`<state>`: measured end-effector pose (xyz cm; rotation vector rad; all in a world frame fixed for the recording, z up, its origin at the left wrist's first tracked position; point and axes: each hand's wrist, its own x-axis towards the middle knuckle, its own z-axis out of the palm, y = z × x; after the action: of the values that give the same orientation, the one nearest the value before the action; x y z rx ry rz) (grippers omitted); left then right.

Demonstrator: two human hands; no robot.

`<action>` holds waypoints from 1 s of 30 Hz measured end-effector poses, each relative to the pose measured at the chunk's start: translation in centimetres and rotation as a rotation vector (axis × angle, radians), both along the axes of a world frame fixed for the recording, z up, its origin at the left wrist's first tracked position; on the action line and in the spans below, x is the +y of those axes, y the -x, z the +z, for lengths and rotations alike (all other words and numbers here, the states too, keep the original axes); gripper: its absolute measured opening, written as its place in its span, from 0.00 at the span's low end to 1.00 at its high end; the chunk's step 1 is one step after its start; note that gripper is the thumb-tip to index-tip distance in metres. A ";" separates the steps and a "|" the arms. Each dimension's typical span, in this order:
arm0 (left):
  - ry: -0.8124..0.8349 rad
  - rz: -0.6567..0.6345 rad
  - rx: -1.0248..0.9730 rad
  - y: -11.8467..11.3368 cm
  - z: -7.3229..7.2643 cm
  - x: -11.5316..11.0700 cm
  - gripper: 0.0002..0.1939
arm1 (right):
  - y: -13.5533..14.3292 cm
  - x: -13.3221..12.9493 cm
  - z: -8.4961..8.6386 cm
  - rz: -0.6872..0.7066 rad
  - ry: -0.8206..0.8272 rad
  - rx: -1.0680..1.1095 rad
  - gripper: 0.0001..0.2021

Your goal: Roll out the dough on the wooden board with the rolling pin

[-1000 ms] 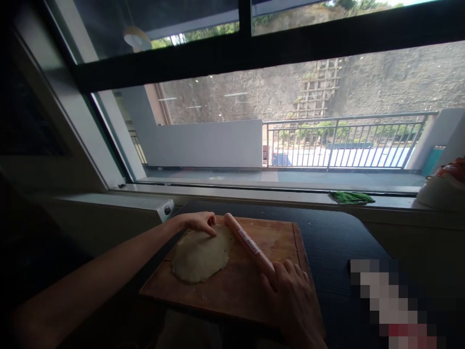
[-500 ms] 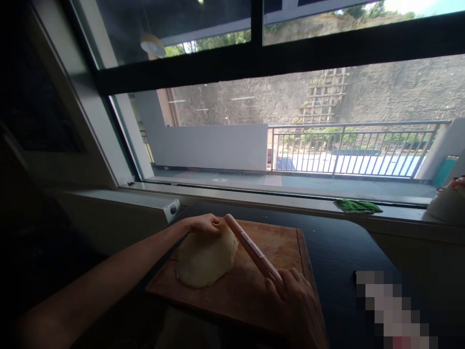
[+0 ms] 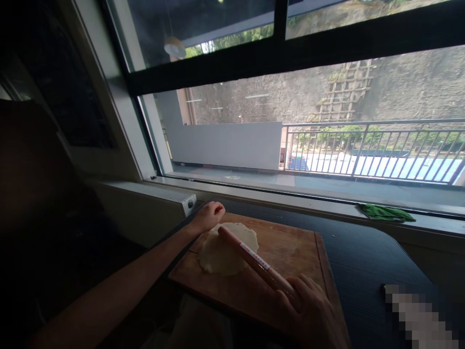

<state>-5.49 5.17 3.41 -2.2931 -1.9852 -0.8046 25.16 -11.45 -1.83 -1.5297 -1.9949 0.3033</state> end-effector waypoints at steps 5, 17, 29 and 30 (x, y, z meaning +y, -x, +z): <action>0.210 -0.241 0.158 -5.4 -1.4 -0.5 0.27 | -0.1 0.4 -0.1 -0.048 -0.093 -0.042 0.14; 0.237 -0.138 0.260 -5.5 -2.4 -2.5 0.32 | -0.5 1.0 -1.3 -0.177 -0.121 0.034 0.16; 0.412 -0.094 0.122 -8.6 -1.5 2.6 0.37 | 0.0 0.7 -0.7 -0.216 -0.130 0.012 0.16; 0.404 -0.086 0.103 -9.3 -1.3 3.5 0.37 | 0.1 0.7 -0.8 -0.225 -0.136 0.007 0.15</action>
<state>3.86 8.69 2.12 -2.5776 -2.1809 -0.2954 25.05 -10.71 -2.68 -1.6431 -1.7785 0.0792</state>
